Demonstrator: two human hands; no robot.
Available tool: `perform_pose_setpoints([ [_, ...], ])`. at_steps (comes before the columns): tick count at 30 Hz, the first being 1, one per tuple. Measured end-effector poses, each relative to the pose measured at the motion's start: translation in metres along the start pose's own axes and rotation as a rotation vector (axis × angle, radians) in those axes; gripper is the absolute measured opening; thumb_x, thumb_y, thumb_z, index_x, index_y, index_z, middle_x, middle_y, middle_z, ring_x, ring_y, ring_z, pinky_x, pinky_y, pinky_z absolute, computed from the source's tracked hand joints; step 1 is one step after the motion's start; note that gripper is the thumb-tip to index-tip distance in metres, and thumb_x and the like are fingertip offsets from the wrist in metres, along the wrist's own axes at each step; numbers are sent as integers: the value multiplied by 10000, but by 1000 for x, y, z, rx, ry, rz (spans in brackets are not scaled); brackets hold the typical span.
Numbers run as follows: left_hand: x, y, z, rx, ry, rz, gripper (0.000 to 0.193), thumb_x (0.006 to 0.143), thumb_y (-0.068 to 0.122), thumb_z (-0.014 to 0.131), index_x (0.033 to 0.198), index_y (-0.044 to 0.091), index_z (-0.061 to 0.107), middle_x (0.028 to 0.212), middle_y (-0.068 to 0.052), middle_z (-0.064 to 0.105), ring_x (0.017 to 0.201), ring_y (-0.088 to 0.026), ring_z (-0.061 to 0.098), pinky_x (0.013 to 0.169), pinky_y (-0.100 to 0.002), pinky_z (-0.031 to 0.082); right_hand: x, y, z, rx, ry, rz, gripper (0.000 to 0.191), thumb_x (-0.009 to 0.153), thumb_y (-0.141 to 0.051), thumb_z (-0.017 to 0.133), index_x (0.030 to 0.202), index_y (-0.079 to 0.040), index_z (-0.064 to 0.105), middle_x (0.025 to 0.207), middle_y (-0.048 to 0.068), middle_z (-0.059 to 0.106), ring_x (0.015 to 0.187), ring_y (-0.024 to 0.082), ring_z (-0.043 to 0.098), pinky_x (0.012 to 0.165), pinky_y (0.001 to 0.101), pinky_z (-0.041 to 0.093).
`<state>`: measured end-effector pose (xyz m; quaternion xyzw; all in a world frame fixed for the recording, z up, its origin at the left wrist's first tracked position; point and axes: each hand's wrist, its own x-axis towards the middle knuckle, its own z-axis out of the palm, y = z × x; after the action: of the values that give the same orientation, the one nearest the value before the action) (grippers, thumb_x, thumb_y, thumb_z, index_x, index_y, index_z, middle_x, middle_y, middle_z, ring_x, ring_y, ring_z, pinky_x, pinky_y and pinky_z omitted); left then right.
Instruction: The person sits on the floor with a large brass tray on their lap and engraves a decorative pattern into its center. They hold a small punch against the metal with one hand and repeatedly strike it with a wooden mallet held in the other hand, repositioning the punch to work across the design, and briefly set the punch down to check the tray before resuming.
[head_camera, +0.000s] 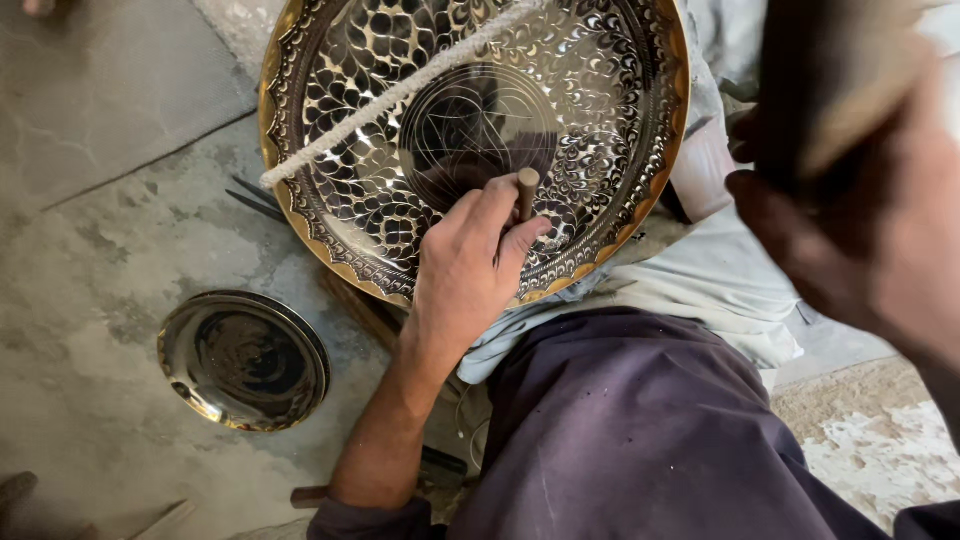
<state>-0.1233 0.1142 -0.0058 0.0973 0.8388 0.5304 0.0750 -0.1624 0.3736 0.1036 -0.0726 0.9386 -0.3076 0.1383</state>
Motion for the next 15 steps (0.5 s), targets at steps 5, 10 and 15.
perform_pose_setpoints([
  [5,3,5,-1,36,2,-10,336,1014,185,743,1292,51,608,968,-114,689,817,-224,728,691,-354,578,-10,-1,-9,-748,-101,-58,493,914,63,733,1374,-91,646,990,155,650,832,294,630,757,395,525],
  [10,13,5,-10,-37,-104,41,340,988,186,747,1290,94,621,930,-102,688,789,-210,724,669,-355,564,-32,16,-6,-434,73,-64,520,980,76,688,1473,-31,560,1160,187,624,999,302,613,907,359,522],
  [15,22,8,-15,36,-226,120,352,973,178,751,1293,110,621,881,-114,625,752,-310,666,658,-420,544,-38,35,0,-552,116,-144,521,960,99,713,1454,-5,584,1098,194,622,987,332,625,890,401,528],
])
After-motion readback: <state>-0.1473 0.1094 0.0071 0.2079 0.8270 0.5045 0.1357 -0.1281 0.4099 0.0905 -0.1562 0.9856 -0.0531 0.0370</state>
